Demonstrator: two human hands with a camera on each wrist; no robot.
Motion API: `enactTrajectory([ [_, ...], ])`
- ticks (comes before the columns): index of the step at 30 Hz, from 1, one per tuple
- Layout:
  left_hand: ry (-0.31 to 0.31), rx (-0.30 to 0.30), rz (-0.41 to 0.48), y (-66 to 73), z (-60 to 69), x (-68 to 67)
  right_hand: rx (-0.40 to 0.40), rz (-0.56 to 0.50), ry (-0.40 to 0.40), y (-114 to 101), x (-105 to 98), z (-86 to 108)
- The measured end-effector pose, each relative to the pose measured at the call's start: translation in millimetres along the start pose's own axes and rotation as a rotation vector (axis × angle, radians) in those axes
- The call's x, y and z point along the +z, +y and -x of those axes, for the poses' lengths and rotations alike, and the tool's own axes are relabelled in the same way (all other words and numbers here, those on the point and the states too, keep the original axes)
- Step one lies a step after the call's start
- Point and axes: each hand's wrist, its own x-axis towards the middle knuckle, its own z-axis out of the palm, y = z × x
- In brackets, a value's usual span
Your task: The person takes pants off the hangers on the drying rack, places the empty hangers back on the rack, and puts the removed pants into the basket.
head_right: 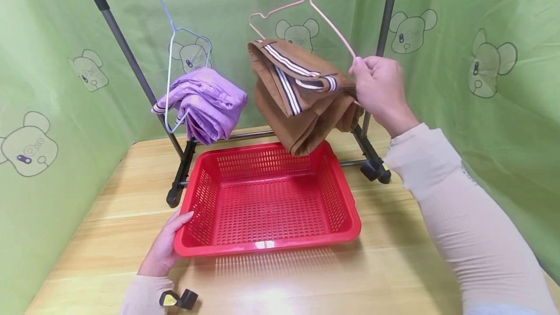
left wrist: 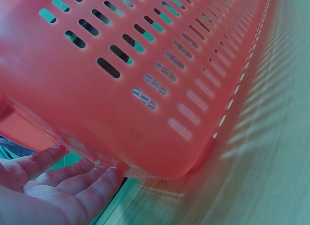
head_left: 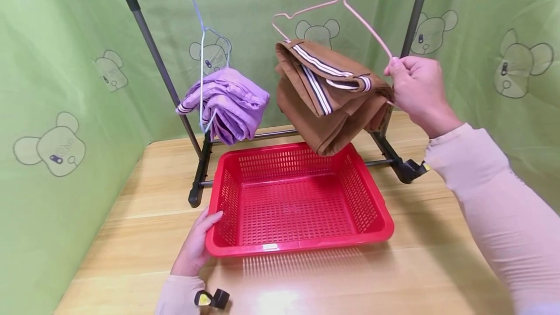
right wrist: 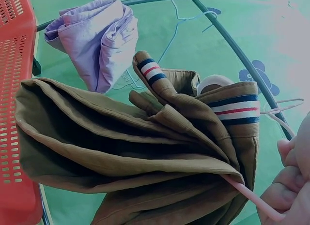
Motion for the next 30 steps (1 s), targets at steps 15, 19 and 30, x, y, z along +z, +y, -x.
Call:
enactTrajectory([
  [15,-0.014,0.003,0.014,1.8,-1.1,-0.3,-0.012,0.038,-0.021,1.7,1.5,-0.2],
  [19,-0.013,0.001,0.020,2.3,-0.4,-0.5,0.001,0.030,-0.029,1.1,2.3,0.5],
  [30,-0.005,-0.002,0.014,0.8,-0.4,0.4,0.009,0.078,-0.044,6.7,4.2,2.0],
])
